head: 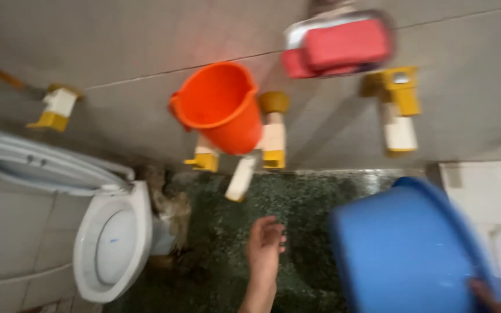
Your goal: Cleaning bathroom surfaces and a toilet using a brush and water.
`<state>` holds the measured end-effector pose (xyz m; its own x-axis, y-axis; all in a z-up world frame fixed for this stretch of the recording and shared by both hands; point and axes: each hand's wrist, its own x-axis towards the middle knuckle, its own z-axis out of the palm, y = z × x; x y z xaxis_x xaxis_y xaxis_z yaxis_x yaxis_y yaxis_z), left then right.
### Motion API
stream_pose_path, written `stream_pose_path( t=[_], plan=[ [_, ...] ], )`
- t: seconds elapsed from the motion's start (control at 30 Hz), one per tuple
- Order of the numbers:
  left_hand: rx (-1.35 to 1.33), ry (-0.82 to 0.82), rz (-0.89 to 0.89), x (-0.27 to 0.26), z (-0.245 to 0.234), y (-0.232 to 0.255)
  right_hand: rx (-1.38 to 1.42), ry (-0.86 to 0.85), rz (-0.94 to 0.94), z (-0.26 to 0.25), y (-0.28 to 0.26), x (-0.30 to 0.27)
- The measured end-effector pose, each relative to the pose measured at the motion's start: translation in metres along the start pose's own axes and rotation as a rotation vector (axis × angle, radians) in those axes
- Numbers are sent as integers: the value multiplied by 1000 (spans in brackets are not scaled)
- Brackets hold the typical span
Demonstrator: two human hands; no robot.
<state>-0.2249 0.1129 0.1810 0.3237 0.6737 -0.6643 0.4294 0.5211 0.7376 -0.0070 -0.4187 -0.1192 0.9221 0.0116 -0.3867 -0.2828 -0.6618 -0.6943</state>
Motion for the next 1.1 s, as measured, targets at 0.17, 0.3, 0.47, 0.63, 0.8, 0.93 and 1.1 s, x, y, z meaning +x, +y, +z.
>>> stream_pose_path(
  t=[0.17,0.3,0.47,0.63,0.8,0.93,1.1],
  plan=[
    [127,-14,-6,21,-46,12,-517,-176,48,194,-238,-152],
    [226,-57,-220,52,-103,-5,-645,-98,-570,299,-302,-211],
    [287,2,-435,118,-183,-80,-601,-110,-922,396,-321,-236],
    [29,-6,-55,174,-260,-191,-809,-287,-1027,474,-299,-267],
    [-17,36,-191,172,-290,-166,-908,-365,-954,515,-201,-260],
    [-172,-14,2,173,-334,-223,-1512,-653,-793,508,-243,-233],
    [-289,185,-118,130,-375,-277,-1217,-489,-718,501,-212,-235]
  ],
)
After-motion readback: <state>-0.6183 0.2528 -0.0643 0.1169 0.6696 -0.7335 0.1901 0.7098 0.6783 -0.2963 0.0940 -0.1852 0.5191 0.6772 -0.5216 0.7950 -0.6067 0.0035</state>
